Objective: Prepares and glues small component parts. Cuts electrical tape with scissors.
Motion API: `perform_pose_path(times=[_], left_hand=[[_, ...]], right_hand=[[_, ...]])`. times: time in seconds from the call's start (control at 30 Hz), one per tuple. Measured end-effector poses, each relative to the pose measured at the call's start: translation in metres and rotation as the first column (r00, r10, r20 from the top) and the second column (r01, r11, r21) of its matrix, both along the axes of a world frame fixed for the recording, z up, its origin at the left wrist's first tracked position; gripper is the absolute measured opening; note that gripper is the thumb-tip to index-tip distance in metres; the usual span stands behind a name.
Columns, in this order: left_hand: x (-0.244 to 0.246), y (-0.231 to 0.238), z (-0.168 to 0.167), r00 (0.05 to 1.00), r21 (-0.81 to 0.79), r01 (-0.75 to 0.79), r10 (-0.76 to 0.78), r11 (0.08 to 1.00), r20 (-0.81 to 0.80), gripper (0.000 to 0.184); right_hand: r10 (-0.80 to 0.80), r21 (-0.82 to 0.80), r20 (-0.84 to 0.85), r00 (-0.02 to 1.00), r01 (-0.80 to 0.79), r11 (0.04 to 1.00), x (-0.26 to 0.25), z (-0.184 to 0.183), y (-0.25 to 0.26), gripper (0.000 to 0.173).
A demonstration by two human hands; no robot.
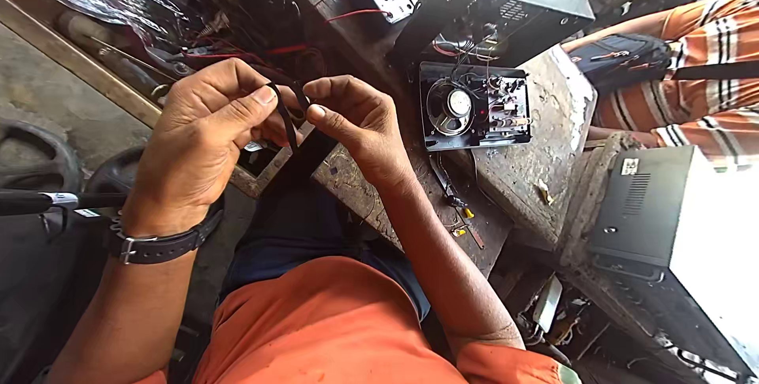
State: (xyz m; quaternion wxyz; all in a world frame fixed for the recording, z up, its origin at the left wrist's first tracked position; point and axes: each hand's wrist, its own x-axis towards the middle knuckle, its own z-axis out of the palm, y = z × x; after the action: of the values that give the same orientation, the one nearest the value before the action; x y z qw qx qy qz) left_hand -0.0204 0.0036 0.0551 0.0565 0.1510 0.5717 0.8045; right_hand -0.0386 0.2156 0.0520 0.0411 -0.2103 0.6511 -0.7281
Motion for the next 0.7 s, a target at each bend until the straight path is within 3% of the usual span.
perform_pose_path(times=[0.17, 0.3, 0.4, 0.5, 0.7], left_hand=[[0.005, 0.003, 0.0, 0.995, -0.115, 0.013, -0.024, 0.993, -0.096, 0.014], [0.0, 0.008, 0.006, 0.969, -0.272, -0.038, -0.031, 0.962, -0.244, 0.016], [-0.02, 0.017, 0.015, 0.924, -0.428, -0.161, -0.016, 0.889, -0.381, 0.019], [-0.055, 0.041, 0.02, 0.885, -0.536, -0.185, -0.097, 0.823, -0.455, 0.019], [-0.146, 0.098, 0.036, 0.874, -0.767, -0.27, -0.187, 0.582, -0.45, 0.03]], right_hand=[[-0.116, 0.075, 0.042, 0.992, 0.112, 0.991, 0.013, -0.002, 0.004, 0.019], [-0.185, 0.333, 0.01, 0.983, 0.172, 0.927, 0.028, -0.002, 0.013, 0.012], [-0.176, 0.373, 0.015, 0.984, 0.158, 0.914, 0.043, -0.003, 0.027, 0.011], [-0.147, 0.36, 0.01, 0.989, 0.133, 0.923, 0.06, 0.0, 0.045, 0.009], [-0.161, 0.332, -0.015, 0.987, 0.157, 0.93, 0.082, -0.002, 0.067, 0.009]])
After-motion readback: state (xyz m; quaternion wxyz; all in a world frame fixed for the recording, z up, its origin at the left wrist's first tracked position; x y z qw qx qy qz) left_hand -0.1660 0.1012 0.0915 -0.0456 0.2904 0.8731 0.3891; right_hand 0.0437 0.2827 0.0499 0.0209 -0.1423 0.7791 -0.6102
